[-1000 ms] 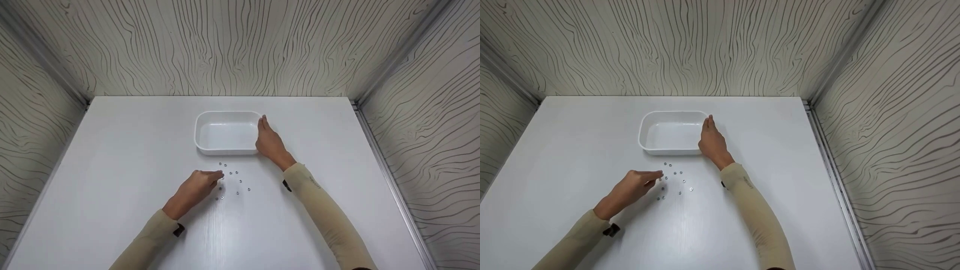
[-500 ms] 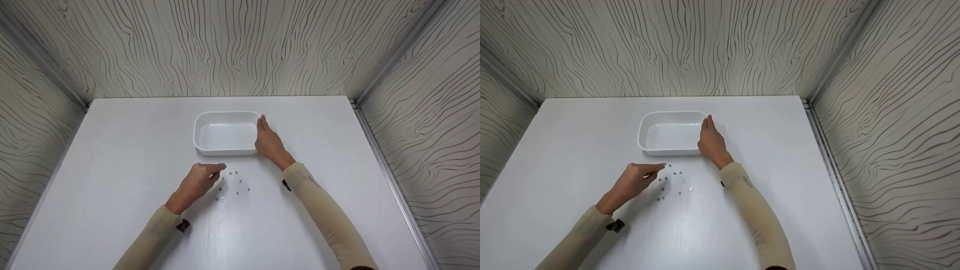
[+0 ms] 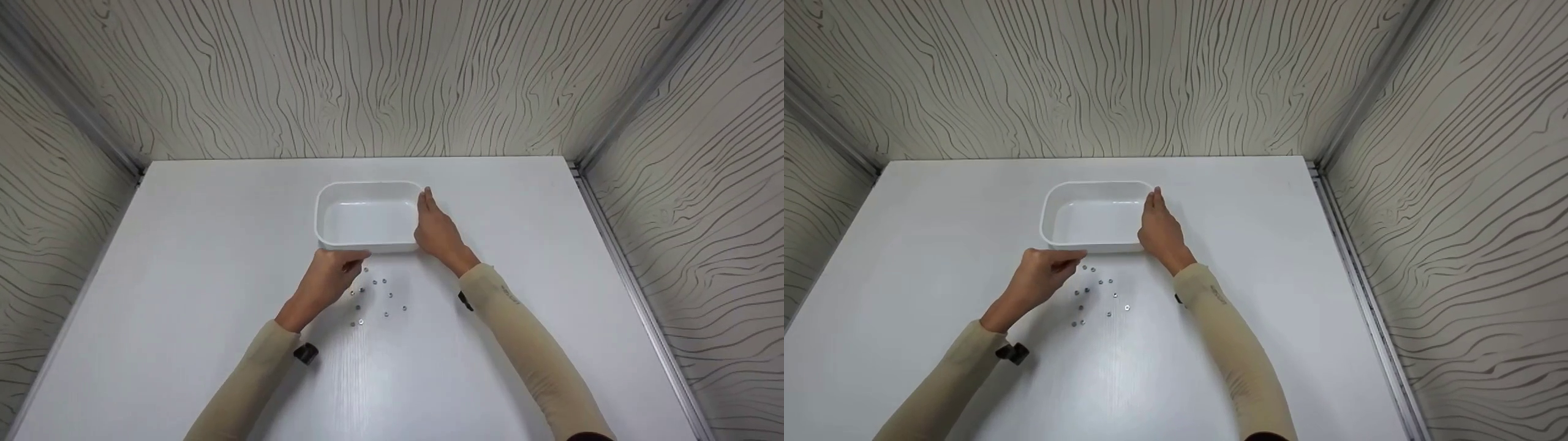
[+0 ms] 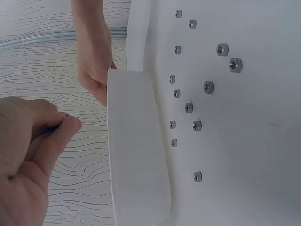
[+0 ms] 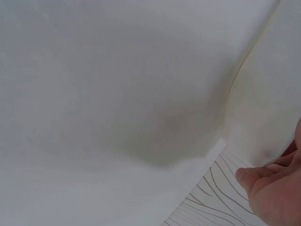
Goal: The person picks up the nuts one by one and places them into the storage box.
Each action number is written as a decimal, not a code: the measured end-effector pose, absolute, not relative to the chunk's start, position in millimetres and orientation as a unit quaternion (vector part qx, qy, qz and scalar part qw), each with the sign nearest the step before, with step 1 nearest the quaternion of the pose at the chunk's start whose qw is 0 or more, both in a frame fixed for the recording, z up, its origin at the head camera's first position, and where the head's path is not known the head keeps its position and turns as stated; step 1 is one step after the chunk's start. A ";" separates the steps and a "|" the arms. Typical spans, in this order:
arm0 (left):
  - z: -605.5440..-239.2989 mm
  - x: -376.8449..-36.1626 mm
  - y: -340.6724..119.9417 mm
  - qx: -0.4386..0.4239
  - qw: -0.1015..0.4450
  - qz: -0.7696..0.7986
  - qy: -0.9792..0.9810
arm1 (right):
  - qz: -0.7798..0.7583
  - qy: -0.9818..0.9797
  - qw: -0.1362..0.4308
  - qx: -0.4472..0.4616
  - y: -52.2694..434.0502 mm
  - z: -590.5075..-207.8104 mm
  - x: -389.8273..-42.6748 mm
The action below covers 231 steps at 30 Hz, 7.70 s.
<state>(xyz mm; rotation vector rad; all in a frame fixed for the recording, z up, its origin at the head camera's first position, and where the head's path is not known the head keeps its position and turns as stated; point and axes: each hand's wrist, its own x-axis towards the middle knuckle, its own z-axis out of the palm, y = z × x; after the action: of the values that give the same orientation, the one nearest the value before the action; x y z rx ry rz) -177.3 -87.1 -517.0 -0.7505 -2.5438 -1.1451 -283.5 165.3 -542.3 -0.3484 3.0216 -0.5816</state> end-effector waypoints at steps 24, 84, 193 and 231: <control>-505.3 -217.0 -84.8 -0.042 0.017 -0.537 -0.842 | -0.200 0.973 0.041 -0.105 164.6 -542.4 -284.7; -505.3 -275.6 -69.2 0.057 -0.009 -0.623 -0.780 | -0.206 0.972 0.039 -0.105 164.2 -542.7 -283.0; -577.2 -155.0 -135.0 -0.407 0.194 0.109 -0.886 | -0.183 0.976 0.006 -0.114 163.9 -543.1 -279.4; -572.3 -155.2 -132.3 -0.399 0.188 0.083 -0.894 | -0.195 0.974 0.011 -0.115 164.5 -547.2 -283.1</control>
<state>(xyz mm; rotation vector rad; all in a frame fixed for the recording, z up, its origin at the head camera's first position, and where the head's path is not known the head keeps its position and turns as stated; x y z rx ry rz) -155.2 -132.3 -572.3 -1.1214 -2.5139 0.2328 -283.1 164.5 -547.2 -0.3575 3.0384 -0.6091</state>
